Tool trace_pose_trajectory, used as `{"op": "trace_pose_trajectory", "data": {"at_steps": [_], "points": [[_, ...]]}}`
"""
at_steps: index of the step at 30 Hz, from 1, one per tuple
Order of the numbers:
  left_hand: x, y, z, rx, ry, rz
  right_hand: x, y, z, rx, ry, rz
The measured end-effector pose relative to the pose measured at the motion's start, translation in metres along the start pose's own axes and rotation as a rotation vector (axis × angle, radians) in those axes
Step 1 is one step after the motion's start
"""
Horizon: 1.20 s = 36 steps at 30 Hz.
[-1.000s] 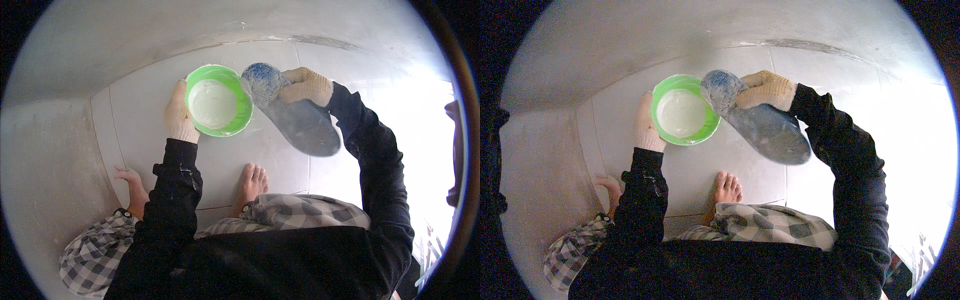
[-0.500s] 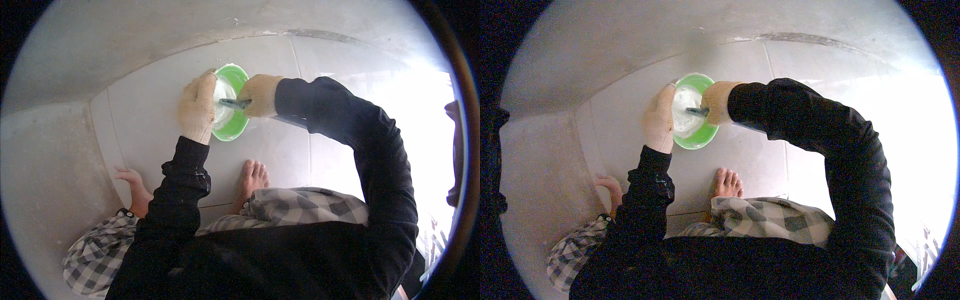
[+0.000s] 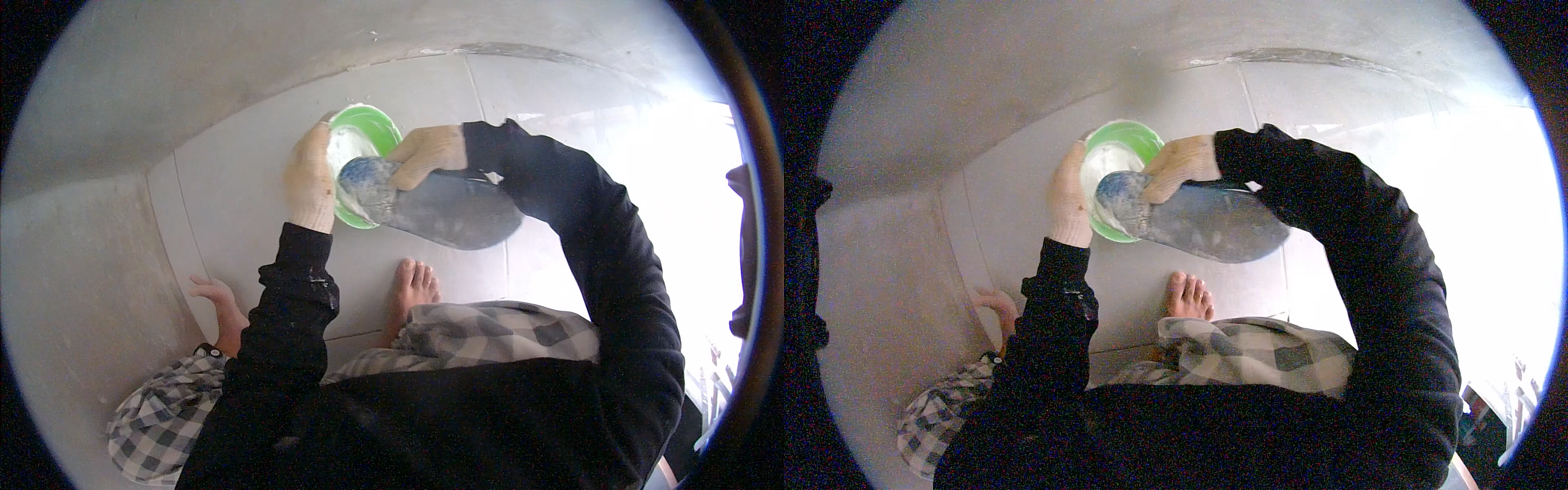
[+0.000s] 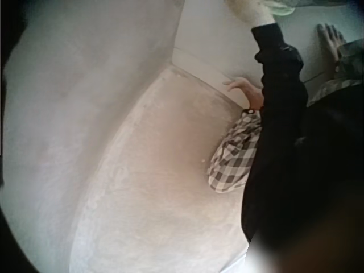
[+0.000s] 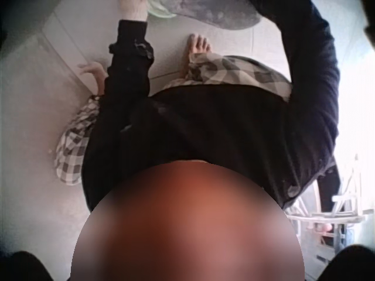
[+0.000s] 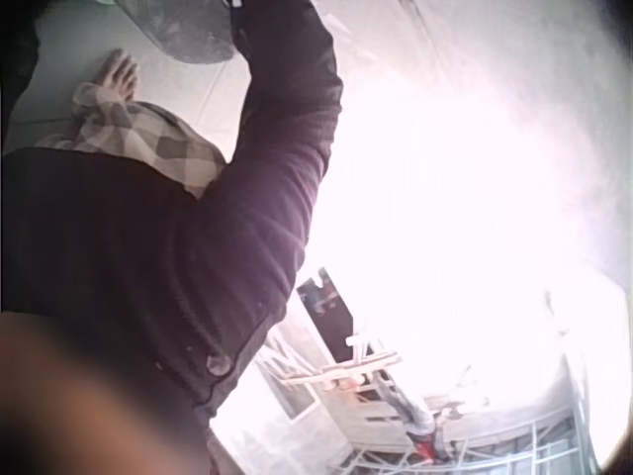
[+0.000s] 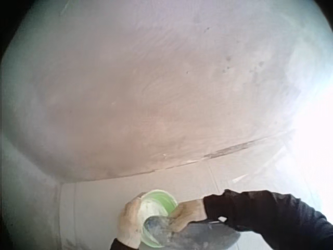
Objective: The person sits on a tiled floor and applies a white grout-like substance into the gaps between tiles using a small trowel. They repeatedly dip the trowel into a green bowl of liquid to wet it, then spread the substance along the tile seams.
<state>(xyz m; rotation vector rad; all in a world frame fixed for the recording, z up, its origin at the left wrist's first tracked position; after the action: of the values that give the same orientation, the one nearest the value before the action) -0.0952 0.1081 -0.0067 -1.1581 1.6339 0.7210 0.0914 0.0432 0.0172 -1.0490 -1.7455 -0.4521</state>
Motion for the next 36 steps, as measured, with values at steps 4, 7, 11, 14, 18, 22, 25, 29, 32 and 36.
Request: {"op": "trace_pose_trajectory", "data": {"at_steps": [4, 7, 11, 14, 18, 22, 25, 29, 32, 36], "points": [[0.008, 0.02, 0.006, -0.033, 0.215, -0.14, -0.001, 0.007, -0.036, -0.138, -0.135, 0.113], [0.007, 0.026, 0.008, -0.025, 0.225, -0.125, 0.008, -0.009, -0.04, -0.456, 0.209, -0.414], [-0.005, 0.02, 0.001, -0.042, 0.143, -0.192, 0.007, -0.059, -0.033, -0.336, 0.055, -1.25], [-0.012, 0.013, -0.001, -0.116, 0.117, -0.027, 0.005, -0.081, -0.051, -0.265, -0.092, -1.261], [-0.012, 0.01, 0.006, -0.16, 0.124, -0.038, -0.002, -0.071, -0.076, 0.062, -0.538, -1.035], [-0.013, 0.008, 0.004, -0.112, 0.059, 0.096, 0.02, -0.035, -0.073, -0.27, -0.442, -1.002], [-0.02, -0.002, 0.001, -0.086, -0.054, 0.217, 0.032, -0.008, -0.047, -0.259, -0.416, -1.054], [-0.026, -0.011, 0.003, -0.057, -0.019, 0.264, 0.037, 0.006, -0.009, -0.214, -0.368, -0.997], [-0.038, -0.016, 0.002, -0.09, -0.374, 0.57, 0.033, 0.001, 0.003, -0.144, -0.449, -1.004], [-0.04, -0.019, 0.002, -0.111, -0.297, 0.673, 0.024, -0.013, 0.006, -0.096, -0.423, -0.931]]}}
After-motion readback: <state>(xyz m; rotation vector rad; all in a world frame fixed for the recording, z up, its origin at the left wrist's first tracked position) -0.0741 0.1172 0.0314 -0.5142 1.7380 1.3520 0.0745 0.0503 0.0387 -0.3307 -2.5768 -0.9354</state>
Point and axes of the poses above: each hand's wrist, its own z-axis towards the middle knuckle, its own y-axis out of the back of the hand, x = y × z, the point moved 3 cm from there along z, towards the middle knuckle, and after that the axes turned 11 degrees about z, right-handed, at the moved point
